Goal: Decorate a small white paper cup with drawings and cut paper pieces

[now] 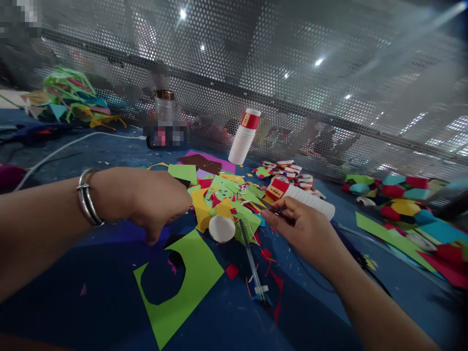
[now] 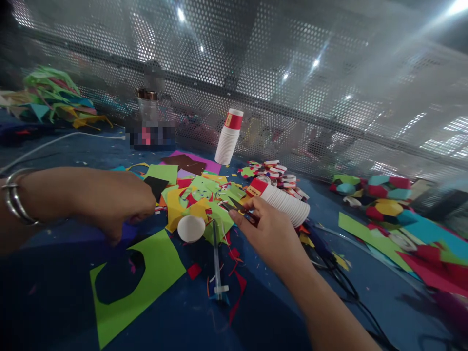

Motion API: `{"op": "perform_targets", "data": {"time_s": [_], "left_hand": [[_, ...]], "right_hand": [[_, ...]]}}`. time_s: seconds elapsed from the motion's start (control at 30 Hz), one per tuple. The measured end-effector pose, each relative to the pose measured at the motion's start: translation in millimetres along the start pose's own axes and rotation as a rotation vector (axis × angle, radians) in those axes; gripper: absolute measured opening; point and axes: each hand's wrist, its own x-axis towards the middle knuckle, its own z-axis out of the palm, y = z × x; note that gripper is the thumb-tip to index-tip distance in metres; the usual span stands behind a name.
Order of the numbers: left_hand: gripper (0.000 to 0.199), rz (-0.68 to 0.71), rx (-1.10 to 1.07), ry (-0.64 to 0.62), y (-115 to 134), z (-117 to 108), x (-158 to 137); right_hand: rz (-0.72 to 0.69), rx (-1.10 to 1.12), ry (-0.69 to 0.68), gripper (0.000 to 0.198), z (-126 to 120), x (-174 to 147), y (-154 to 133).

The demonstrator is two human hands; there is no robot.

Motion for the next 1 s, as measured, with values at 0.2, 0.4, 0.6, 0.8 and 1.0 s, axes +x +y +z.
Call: {"op": "perform_targets", "data": {"time_s": [0.2,0.4,0.6,0.8,1.0], "left_hand": [[0.019,-0.12,0.248,-0.33,5.8,-9.9,6.5],[0.012,0.012,-0.098,-0.458,-14.1,-19.6,12.6],[0.008,0.112,-0.37,-0.426,-38.4,-45.0,8.2],[0.021,0.079,-0.794,-0.004,-51.1,-39.2,19.4],[0.026,0.029,-1.219,0.27,-26.2,-1.3,51.7]], "right_hand": [[-0.037,0.005,0.029,0.04,1.4,0.5,1.1],[-0.042,-0.004,0.024,0.04,1.2,1.9,3.6],[-0.003,0.009,0.014,0.04,-1.4,0.6,0.2],[-0.029,0.089,0.02,0.036,0.5,0.0,-4.6],[-0.05,0.26,-0.009,0.037,-0.5,-0.6,-7.2]]}}
